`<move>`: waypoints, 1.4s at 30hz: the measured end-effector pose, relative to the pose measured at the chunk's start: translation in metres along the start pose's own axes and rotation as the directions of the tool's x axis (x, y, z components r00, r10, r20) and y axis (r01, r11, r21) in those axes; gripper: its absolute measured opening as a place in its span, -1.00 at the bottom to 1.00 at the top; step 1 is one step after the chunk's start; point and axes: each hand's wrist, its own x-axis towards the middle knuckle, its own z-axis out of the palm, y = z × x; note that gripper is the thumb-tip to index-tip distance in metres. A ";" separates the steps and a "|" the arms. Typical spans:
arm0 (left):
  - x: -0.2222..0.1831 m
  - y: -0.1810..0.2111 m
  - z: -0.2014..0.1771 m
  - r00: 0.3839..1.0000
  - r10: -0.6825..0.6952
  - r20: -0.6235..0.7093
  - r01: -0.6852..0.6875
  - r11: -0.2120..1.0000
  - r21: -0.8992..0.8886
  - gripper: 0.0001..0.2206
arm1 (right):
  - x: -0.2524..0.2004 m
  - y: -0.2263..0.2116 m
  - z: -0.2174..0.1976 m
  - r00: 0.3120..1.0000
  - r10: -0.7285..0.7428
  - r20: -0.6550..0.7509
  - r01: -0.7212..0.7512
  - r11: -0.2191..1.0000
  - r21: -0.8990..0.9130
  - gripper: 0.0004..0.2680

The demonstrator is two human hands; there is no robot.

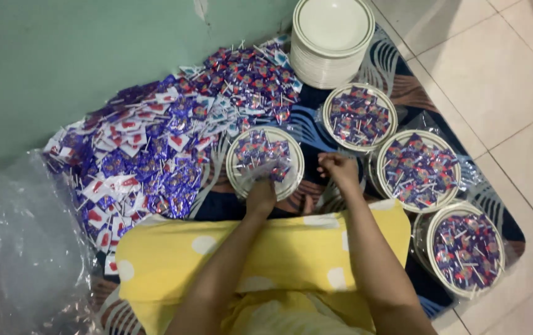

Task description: Packing small sachets onto plastic-wrapped plates on the floor

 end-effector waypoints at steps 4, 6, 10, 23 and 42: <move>-0.015 -0.014 0.002 0.999 0.013 -0.040 -0.008 0.990 0.143 -0.75 | -0.010 -0.010 0.001 0.999 0.043 -0.016 -0.043 0.999 0.007 -0.81; -0.009 -0.038 0.013 0.969 0.208 -0.135 -0.155 0.933 0.326 -0.81 | -0.013 -0.021 0.002 1.000 -0.001 -0.014 0.000 0.998 -0.064 -0.83; 0.009 -0.040 0.031 0.976 0.173 -0.136 -0.128 0.950 0.286 -0.79 | -0.011 -0.018 0.006 1.000 0.014 0.023 -0.015 1.000 0.019 -0.79; 0.027 -0.069 0.045 0.859 0.448 -0.247 -0.224 0.763 0.607 -0.92 | -0.007 -0.006 0.014 0.996 0.078 0.037 -0.071 0.982 -0.177 -0.79; -0.005 -0.050 0.033 0.799 0.515 -0.310 -0.195 0.710 0.676 -0.78 | -0.011 -0.020 0.019 0.987 0.055 0.150 -0.035 0.991 -0.131 -0.82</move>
